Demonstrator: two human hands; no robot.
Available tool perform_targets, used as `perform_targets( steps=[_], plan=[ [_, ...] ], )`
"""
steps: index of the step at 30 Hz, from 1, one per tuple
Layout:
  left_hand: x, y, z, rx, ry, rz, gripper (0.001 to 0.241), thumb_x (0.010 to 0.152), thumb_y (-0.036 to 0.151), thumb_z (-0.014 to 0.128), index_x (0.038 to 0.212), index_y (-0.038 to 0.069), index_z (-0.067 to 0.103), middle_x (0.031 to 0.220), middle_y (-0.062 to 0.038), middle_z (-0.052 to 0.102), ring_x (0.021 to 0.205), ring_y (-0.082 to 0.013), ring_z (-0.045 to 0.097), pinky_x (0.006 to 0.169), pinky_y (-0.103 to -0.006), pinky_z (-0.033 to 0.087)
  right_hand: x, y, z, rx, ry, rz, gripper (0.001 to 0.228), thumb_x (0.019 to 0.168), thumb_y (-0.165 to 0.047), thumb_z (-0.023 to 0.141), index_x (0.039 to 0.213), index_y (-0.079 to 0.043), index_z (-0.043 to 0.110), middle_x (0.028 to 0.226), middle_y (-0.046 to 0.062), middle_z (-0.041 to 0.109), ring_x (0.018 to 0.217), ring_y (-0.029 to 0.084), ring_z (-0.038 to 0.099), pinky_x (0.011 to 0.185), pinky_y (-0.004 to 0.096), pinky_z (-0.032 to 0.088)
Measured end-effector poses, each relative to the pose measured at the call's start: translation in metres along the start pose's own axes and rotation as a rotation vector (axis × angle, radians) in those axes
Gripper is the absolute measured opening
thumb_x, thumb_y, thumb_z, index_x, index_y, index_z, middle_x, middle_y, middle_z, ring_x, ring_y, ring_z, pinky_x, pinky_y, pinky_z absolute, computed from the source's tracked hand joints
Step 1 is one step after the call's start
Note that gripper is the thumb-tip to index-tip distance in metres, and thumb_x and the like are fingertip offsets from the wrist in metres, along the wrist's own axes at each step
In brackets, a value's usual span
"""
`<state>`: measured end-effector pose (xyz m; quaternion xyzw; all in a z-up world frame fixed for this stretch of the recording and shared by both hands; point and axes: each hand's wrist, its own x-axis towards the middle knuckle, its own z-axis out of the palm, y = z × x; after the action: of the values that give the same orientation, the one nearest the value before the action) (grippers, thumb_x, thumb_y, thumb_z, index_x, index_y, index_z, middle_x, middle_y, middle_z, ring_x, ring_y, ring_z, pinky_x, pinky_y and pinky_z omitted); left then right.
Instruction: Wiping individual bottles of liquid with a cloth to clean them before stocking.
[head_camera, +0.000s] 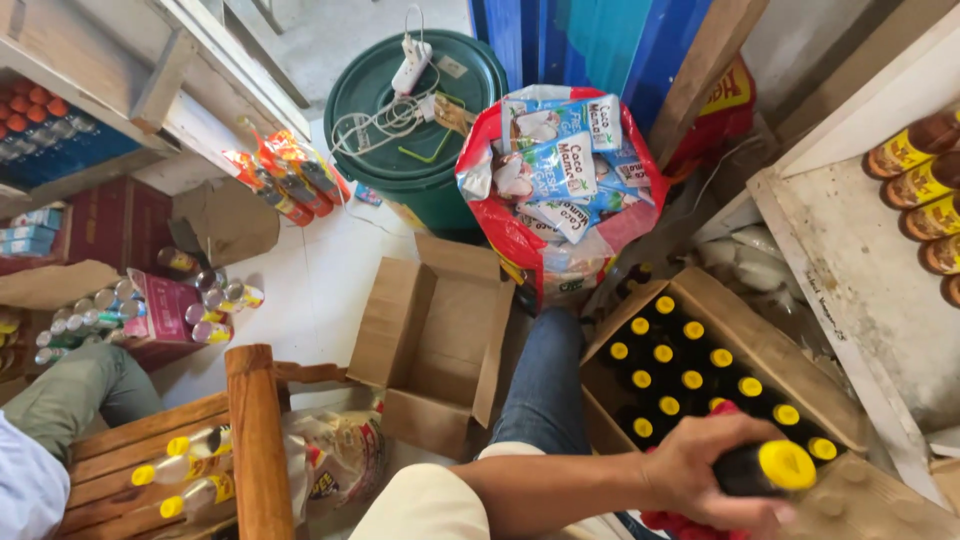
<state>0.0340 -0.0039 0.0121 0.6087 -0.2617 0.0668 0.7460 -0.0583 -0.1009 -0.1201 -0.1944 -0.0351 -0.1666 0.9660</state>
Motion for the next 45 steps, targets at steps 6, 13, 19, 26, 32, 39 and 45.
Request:
perform_targets(
  steps=[6,13,19,26,32,39,45],
  plan=[
    [0.009,0.005,-0.006,0.139,-0.070,0.142,0.052,0.086,0.035,0.084,0.123,0.008,0.062,0.105,-0.008,0.069,0.091,-0.0169,0.071,0.083,-0.0229,0.058,-0.027,-0.054,0.073,-0.479,0.245,0.320,0.040,0.092,-0.037,0.068,0.118,-0.006,0.065,0.110,0.012,0.064,0.094,0.019,0.061,0.083,0.028,0.050],
    [0.027,-0.043,-0.014,-0.522,0.312,-0.754,0.041,0.095,0.034,0.076,0.120,0.007,0.060,0.094,0.000,0.068,0.080,-0.0114,0.066,0.073,-0.0303,0.055,0.074,-0.177,-0.120,-0.997,0.280,0.554,0.045,0.093,-0.039,0.065,0.119,-0.003,0.062,0.105,0.013,0.066,0.090,0.023,0.063,0.083,0.032,0.051],
    [0.021,-0.044,-0.019,-0.942,0.289,-1.126,0.041,0.091,0.040,0.069,0.120,0.014,0.056,0.093,-0.003,0.064,0.078,-0.0183,0.066,0.070,-0.0372,0.057,0.050,-0.121,-0.003,-1.453,-0.067,0.181,0.056,0.084,-0.033,0.074,0.129,-0.004,0.057,0.116,0.016,0.064,0.100,0.026,0.064,0.090,0.034,0.053],
    [-0.052,-0.081,0.001,-0.822,0.059,-0.720,0.039,0.103,0.031,0.061,0.135,0.009,0.060,0.126,-0.005,0.067,0.116,-0.0144,0.066,0.104,-0.0297,0.053,0.067,-0.041,0.152,-1.890,-0.175,-0.444,0.057,0.085,-0.031,0.077,0.128,0.000,0.058,0.132,0.021,0.050,0.122,0.033,0.051,0.107,0.043,0.043],
    [-0.073,-0.099,0.025,-0.303,-0.069,-0.914,0.043,0.120,0.036,0.044,0.151,0.007,0.049,0.152,-0.001,0.051,0.143,-0.0132,0.046,0.122,-0.0338,0.034,0.077,-0.074,0.027,-1.477,0.410,0.074,0.040,0.102,-0.026,0.072,0.093,0.011,0.061,0.083,0.023,0.050,0.071,0.029,0.041,0.070,0.038,0.034],
    [-0.017,-0.077,-0.004,-0.663,0.217,-0.977,0.031,0.095,0.030,0.062,0.117,0.008,0.066,0.109,-0.004,0.071,0.099,-0.0190,0.068,0.089,-0.0377,0.056,0.052,-0.050,0.146,-1.655,0.127,-0.133,0.039,0.086,-0.020,0.079,0.119,-0.006,0.064,0.121,0.009,0.062,0.108,0.019,0.062,0.094,0.030,0.050],
    [-0.007,-0.070,-0.015,-0.852,0.336,-1.105,0.021,0.101,0.030,0.066,0.101,0.009,0.065,0.088,-0.002,0.066,0.079,-0.0144,0.066,0.073,-0.0317,0.055,0.016,-0.043,0.103,-1.466,0.185,-0.129,0.040,0.092,-0.017,0.077,0.125,-0.003,0.060,0.122,0.007,0.062,0.113,0.016,0.060,0.100,0.028,0.048]
  ],
)
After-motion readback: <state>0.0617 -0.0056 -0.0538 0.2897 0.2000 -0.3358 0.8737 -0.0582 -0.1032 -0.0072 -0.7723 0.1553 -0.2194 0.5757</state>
